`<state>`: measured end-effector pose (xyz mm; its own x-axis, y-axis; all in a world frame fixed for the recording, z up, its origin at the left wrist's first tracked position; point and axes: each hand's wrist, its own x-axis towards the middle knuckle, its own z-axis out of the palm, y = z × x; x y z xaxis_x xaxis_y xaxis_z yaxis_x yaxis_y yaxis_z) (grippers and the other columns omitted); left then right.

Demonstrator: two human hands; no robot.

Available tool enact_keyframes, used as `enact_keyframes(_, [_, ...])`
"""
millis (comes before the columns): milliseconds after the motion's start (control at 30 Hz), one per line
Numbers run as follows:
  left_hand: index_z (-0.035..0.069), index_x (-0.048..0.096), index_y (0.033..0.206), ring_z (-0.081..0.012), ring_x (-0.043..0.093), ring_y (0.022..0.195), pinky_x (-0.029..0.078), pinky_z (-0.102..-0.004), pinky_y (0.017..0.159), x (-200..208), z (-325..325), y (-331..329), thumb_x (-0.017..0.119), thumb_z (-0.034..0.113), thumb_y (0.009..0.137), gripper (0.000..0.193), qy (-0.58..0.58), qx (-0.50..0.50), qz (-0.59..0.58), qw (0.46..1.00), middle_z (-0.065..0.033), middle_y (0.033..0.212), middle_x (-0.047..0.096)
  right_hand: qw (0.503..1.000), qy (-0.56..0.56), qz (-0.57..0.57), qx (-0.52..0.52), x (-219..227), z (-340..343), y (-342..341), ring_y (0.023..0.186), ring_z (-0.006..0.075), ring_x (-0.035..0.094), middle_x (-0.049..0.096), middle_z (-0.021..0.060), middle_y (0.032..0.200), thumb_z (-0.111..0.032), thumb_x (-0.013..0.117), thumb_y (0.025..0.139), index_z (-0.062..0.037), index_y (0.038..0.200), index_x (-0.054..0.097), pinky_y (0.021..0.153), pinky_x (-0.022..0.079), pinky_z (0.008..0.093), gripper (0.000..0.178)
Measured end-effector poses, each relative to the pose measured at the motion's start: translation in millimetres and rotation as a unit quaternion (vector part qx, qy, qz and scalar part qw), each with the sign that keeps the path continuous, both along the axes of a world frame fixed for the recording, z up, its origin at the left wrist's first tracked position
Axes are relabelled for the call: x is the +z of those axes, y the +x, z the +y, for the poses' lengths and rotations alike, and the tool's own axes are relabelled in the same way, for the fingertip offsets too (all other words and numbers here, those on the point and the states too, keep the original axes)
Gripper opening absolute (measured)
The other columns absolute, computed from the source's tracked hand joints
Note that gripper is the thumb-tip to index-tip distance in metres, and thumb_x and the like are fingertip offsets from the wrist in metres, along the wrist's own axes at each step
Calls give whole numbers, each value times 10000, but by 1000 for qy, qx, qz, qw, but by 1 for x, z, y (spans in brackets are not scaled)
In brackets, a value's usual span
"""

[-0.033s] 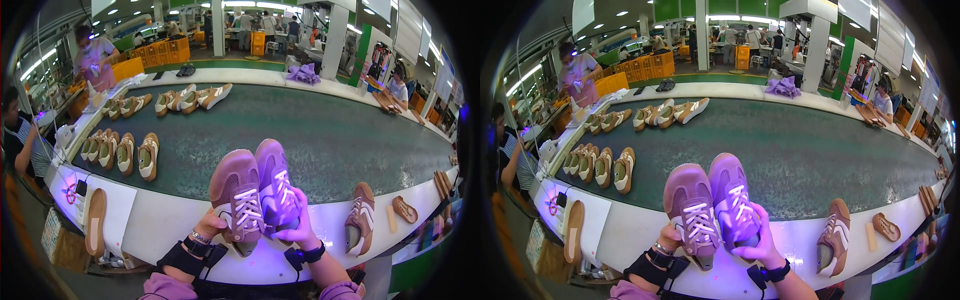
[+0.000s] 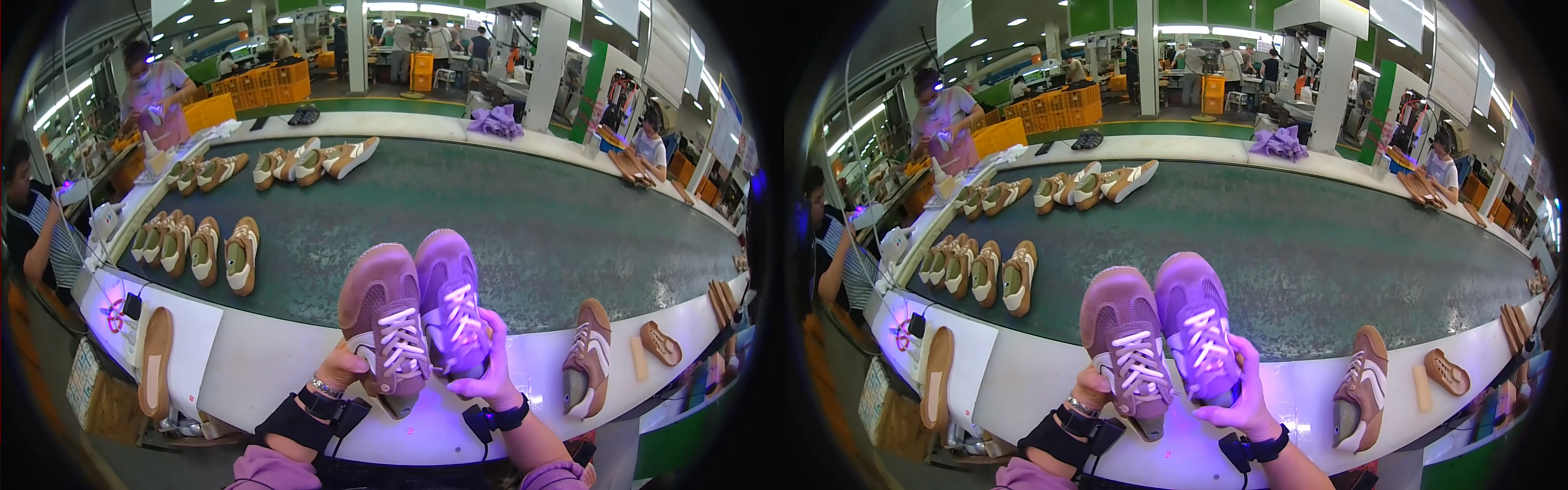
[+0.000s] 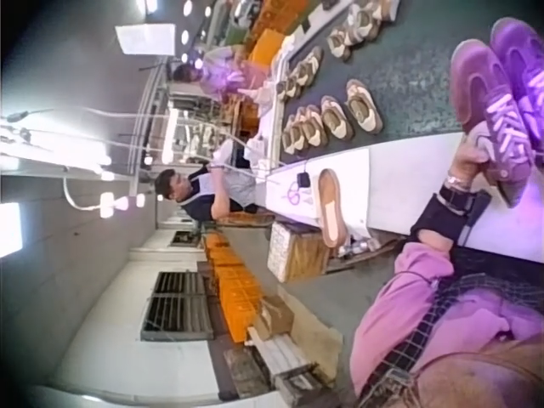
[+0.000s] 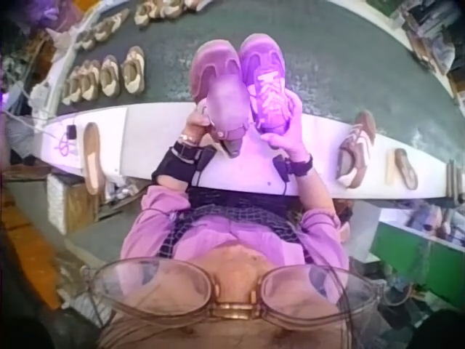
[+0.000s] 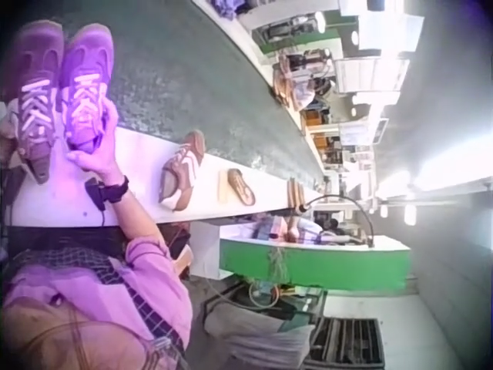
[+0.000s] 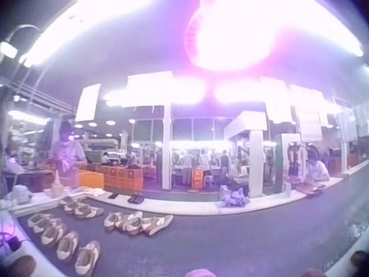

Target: The recorder inspects pairs of shoes on a conveyor belt, checking their alignment and quality, and uses a marking pen on one of the shoe components.

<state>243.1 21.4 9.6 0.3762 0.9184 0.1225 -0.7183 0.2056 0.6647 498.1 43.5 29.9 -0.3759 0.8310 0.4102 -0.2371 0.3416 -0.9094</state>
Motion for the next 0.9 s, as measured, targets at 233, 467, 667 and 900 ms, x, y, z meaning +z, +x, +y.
enact_keyframes(233, [-23,251,1416,-409,458,1230,369,-529,1036,-27,10,-13,676,110,528,994,23,-39,7,999,-224,1343,439,998,-28,2,59,-9,22,16,1241,241,419,433,120,1285,-229,866,586,11,1359,380,1060,311,372,943])
enact_keyframes(467, [-31,453,1270,-337,615,998,490,-460,928,-18,13,19,625,176,456,858,-74,17,4,997,-196,1118,604,955,-193,-25,223,-8,56,31,1029,141,579,598,80,1160,-190,793,614,34,1284,477,881,468,270,774])
enact_keyframes(667, [-40,479,1255,-270,582,1058,429,-388,991,-14,12,24,510,199,693,612,-72,48,-33,996,-158,1147,595,957,-239,24,165,8,35,23,1090,163,546,549,82,1225,-264,773,661,-4,1336,403,948,436,304,813])
enact_keyframes(900, [70,456,1280,-223,550,1113,445,-375,978,5,22,35,539,388,865,529,-122,228,-106,960,-84,1222,555,919,-311,230,75,-1,38,30,1155,214,529,527,93,1249,-289,643,841,-36,1335,381,1017,409,389,614])
